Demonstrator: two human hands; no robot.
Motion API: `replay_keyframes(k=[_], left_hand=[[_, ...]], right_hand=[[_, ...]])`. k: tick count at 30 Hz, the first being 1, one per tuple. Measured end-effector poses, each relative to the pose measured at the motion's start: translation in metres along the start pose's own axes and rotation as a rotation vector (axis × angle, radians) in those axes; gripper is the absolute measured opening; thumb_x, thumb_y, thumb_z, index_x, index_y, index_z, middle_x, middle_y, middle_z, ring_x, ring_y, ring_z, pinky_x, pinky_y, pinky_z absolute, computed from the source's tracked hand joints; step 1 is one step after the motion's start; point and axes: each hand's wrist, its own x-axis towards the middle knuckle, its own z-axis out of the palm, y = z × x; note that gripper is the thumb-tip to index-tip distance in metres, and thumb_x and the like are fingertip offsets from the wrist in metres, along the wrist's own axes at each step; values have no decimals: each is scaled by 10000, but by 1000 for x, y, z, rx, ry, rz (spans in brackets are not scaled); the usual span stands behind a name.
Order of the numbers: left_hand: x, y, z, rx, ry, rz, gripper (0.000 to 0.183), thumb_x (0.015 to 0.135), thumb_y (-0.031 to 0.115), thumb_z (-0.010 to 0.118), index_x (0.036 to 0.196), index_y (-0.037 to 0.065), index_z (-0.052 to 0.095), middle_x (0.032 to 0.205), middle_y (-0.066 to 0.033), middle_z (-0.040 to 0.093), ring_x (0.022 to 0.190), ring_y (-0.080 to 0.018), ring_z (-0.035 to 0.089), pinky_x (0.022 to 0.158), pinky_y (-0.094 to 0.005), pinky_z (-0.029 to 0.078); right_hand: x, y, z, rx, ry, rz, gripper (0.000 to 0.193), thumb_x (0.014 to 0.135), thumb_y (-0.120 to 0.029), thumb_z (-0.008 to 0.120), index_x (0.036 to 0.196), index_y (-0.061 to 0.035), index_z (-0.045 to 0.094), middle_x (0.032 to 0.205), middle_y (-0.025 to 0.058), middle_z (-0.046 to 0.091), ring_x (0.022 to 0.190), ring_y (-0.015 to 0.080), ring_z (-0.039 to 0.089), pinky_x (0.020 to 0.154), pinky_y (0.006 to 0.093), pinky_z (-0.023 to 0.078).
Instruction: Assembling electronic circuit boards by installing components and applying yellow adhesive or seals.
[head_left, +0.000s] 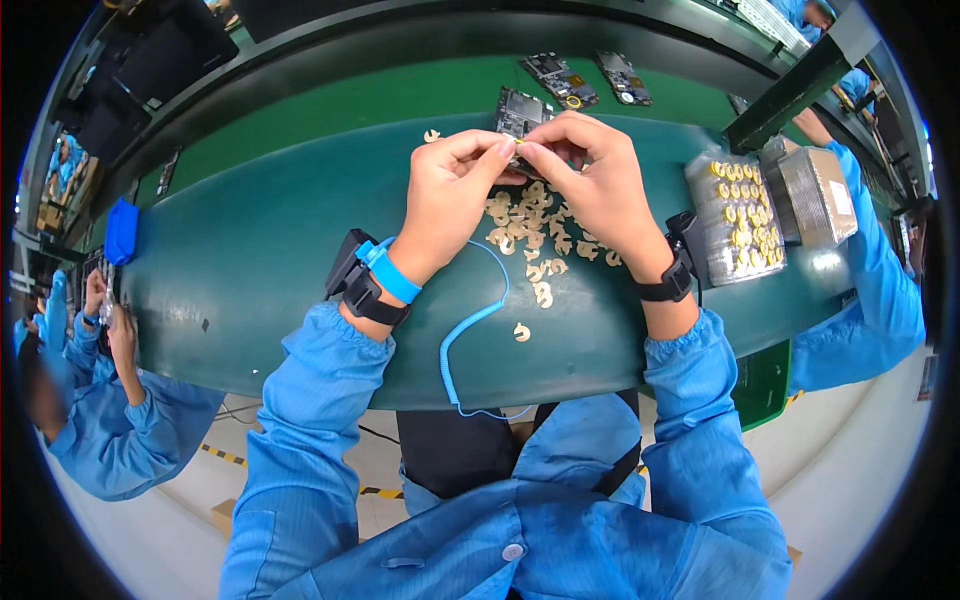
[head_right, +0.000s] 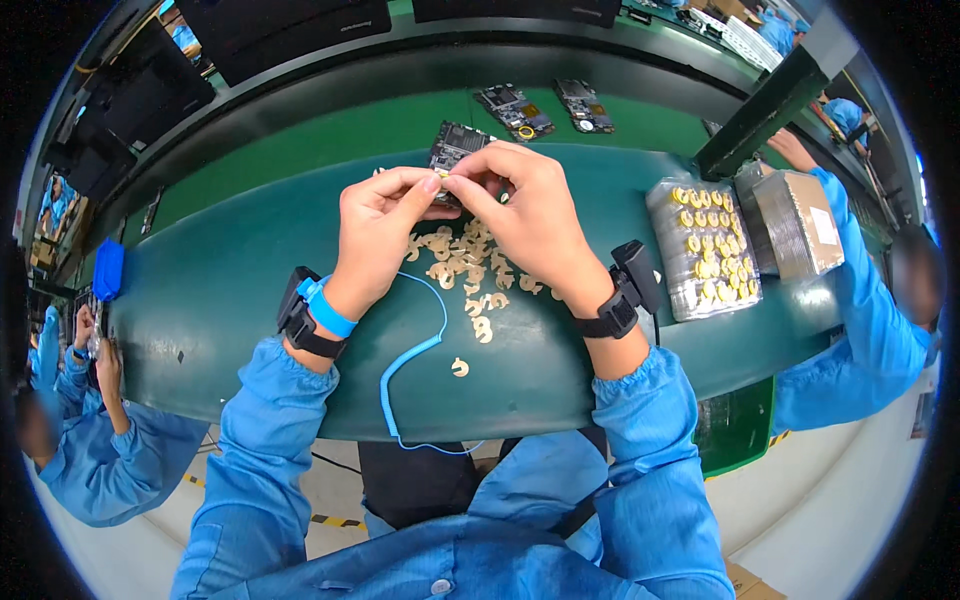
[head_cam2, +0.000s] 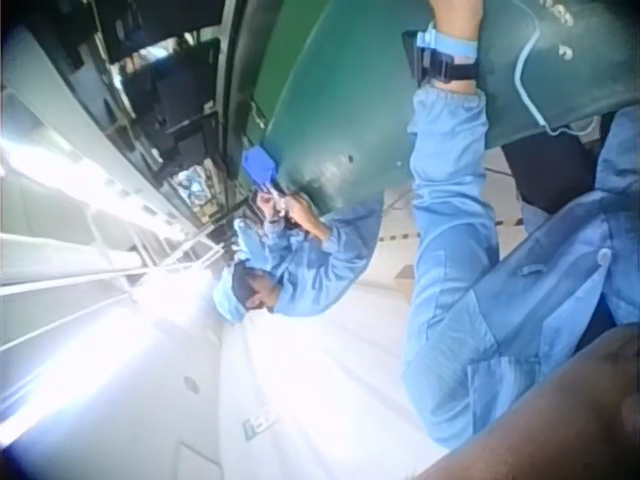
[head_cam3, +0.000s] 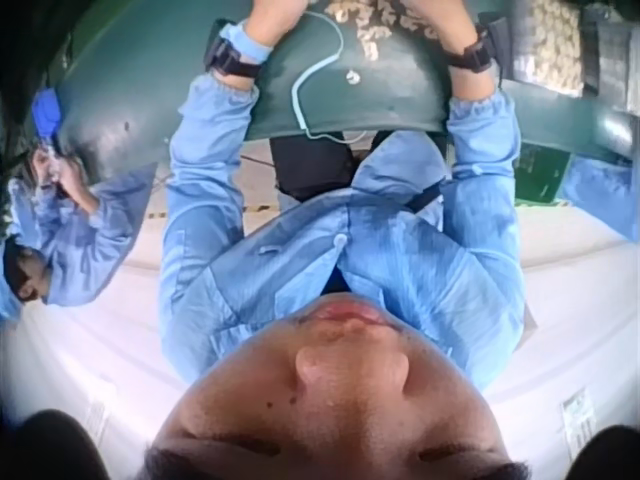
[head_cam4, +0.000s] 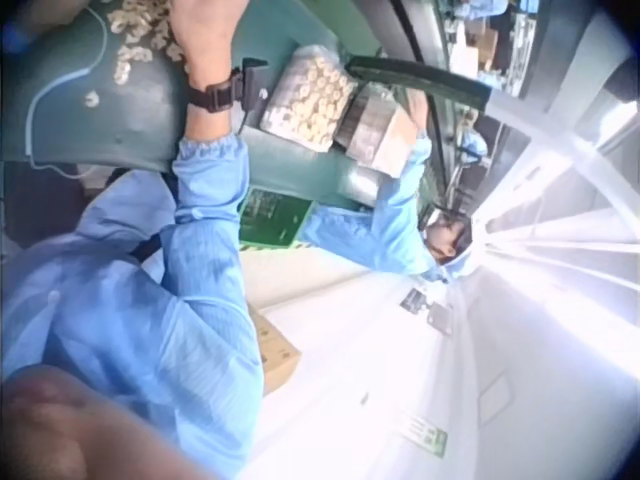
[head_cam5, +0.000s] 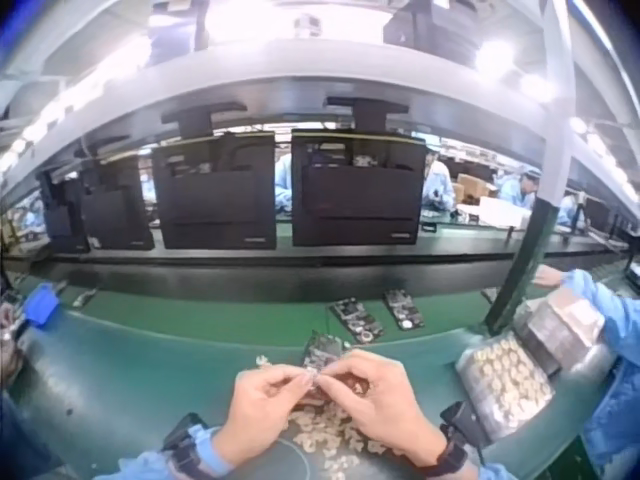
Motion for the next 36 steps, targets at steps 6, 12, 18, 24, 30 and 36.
replay_keyframes(k=[6, 12, 18, 24, 30, 36], left_hand=[[6, -4, 4, -74, 28, -50, 421, 1071, 44, 530, 1463, -96, 468, 1236, -215, 692, 1064, -246, 711, 938, -388, 629], [5, -1, 1, -107, -14, -79, 422, 1081, 64, 510, 1465, -105, 459, 1279, -208, 666, 1120, -244, 696, 978, -381, 611], [5, -1, 4, -93, -30, -82, 412, 1084, 62, 508, 1461, -104, 485, 1305, -195, 656, 1138, -217, 686, 975, -359, 614], [3, 0, 5, -78, -25, -62, 404, 1079, 49, 514, 1453, -104, 502, 1325, -199, 646, 1150, -229, 684, 992, -365, 610], [3, -1, 5, -68, -25, -75, 401, 1076, 42, 519, 1449, -105, 507, 1348, -208, 634, 1170, -238, 677, 997, -372, 610], [3, 3, 11, -86, -31, -51, 414, 1061, 18, 540, 1455, -104, 498, 1365, -223, 631, 1195, -245, 669, 993, -360, 608]], right_hand=[[0, 8, -9, 271, 105, 163, 158, 970, -114, 728, 986, 43, 724, 808, -4, 692, 715, 31, 583, 625, 214, 469], [-3, 10, 2, 201, -56, 204, 155, 953, -98, 720, 949, 57, 722, 779, 20, 691, 696, 50, 587, 616, 234, 476], [-4, 7, 2, 85, -15, 173, 154, 931, -94, 724, 943, 60, 721, 746, 62, 683, 648, 82, 572, 597, 266, 473], [-2, 7, 3, 69, -10, 158, 159, 926, -97, 726, 933, 62, 716, 745, 75, 685, 642, 95, 575, 596, 273, 475], [-3, 8, 4, 48, 11, 138, 150, 917, -89, 738, 926, 59, 715, 739, 71, 685, 633, 93, 569, 587, 279, 472], [-4, 5, 3, 3, 40, 107, 118, 888, -63, 767, 900, 45, 723, 725, 64, 683, 614, 81, 559, 567, 270, 464]])
